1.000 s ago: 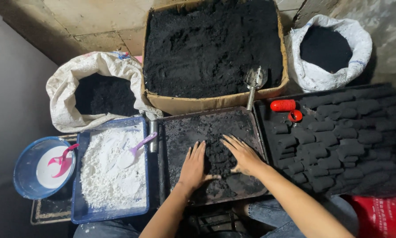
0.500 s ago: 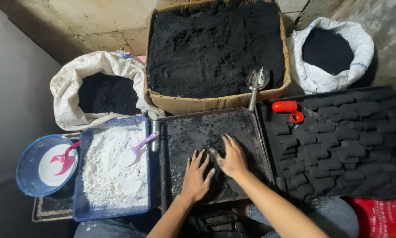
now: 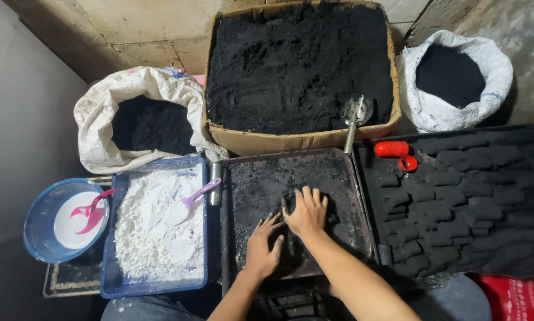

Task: Kneading and mixing a black charcoal powder mixture in a metal tray by hand to prepare it for molding.

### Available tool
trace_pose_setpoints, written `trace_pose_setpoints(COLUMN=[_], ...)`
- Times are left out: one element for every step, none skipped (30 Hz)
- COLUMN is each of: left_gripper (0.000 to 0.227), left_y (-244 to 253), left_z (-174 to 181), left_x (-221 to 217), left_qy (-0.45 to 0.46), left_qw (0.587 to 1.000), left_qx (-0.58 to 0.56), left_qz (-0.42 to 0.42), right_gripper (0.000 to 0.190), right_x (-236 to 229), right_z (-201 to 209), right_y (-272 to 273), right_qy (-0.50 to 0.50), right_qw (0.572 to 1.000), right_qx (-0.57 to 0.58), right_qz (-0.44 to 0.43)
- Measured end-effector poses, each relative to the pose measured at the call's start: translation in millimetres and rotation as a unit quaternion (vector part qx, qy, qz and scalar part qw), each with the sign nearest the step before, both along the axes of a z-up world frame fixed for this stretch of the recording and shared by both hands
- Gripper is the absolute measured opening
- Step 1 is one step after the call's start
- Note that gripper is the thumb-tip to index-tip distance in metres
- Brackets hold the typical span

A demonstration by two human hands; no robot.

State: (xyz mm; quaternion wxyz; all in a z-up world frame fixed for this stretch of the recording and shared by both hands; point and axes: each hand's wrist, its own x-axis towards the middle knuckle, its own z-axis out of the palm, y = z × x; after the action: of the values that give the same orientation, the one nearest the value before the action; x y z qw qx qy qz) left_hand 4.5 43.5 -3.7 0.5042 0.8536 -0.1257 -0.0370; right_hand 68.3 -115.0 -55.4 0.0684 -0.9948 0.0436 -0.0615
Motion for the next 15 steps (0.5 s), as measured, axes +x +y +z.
trace_pose_setpoints(left_gripper=[0.076, 0.074, 0.074, 0.072, 0.07, 0.07, 0.07, 0.069, 0.069, 0.067, 0.065, 0.065, 0.068, 0.07, 0.07], left_y=[-0.2, -0.4, -1.2, -0.6, -0.1, 0.6, 1.0, -0.2, -0.2, -0.1, 0.0, -0.8, -1.6, -2.4, -2.4], left_z=[-0.3, -0.1, -1.8, -3.4, -4.9, -3.0, -1.3, -0.2, 0.0, 0.3, 0.9, 0.2, -0.2, -0.8, -3.0], left_x=[0.0, 1.6, 0.9, 0.5, 0.1, 0.8, 1.6, 0.5, 1.4, 1.1, 0.4, 0.8, 0.4, -1.3, -2.2], left_qy=[-0.001, -0.002, -0.002, -0.009, -0.016, -0.018, -0.016, -0.013, -0.013, -0.011, -0.009, -0.009, -0.007, -0.005, -0.005], left_qw=[1.0, 1.0, 1.0, 1.0, 1.0, 1.0, 1.0, 1.0, 1.0, 1.0, 1.0, 1.0, 1.0, 1.0, 1.0], left_qx=[-0.003, -0.005, -0.005, -0.01, -0.015, -0.013, -0.011, -0.011, -0.01, -0.01, -0.009, -0.008, -0.008, -0.009, -0.008], left_qz=[0.003, 0.006, 0.006, 0.006, 0.005, 0.006, 0.005, 0.004, 0.005, 0.002, -0.001, 0.0, 0.004, 0.008, 0.01], right_gripper=[0.053, 0.048, 0.048, 0.048, 0.048, 0.048, 0.045, 0.044, 0.044, 0.043, 0.042, 0.042, 0.041, 0.041, 0.041], right_x=[0.7, 3.0, 4.5, 6.4, 8.4, 12.1, 16.0, 17.5, 21.6, 24.1, 26.3, 27.2, 27.2, 26.1, 25.7], right_z=[-4.4, -8.2, -7.6, -7.2, -6.6, -6.8, -7.2, -8.0, -10.0, -12.2, -14.2, -14.7, -14.9, -15.3, -10.7], right_y=[-1.1, -2.1, -3.3, -3.0, -2.8, -3.7, -4.9, -8.0, -9.4, -10.7, -12.0, -12.9, -13.8, -14.7, -13.8], right_qy=[-0.04, -0.08, -0.08, -0.111, -0.141, -0.142, -0.168, -0.192, -0.192, -0.207, -0.221, -0.221, -0.221, -0.222, -0.222], right_qw=[0.999, 0.997, 0.997, 0.993, 0.989, 0.989, 0.984, 0.979, 0.979, 0.975, 0.971, 0.971, 0.97, 0.969, 0.969], right_qx=[0.005, 0.01, 0.01, 0.023, 0.036, 0.037, 0.037, 0.036, 0.036, 0.039, 0.042, 0.043, 0.057, 0.071, 0.072], right_qz=[0.009, 0.018, 0.018, 0.026, 0.034, 0.035, 0.049, 0.062, 0.063, 0.071, 0.078, 0.079, 0.079, 0.081, 0.082])
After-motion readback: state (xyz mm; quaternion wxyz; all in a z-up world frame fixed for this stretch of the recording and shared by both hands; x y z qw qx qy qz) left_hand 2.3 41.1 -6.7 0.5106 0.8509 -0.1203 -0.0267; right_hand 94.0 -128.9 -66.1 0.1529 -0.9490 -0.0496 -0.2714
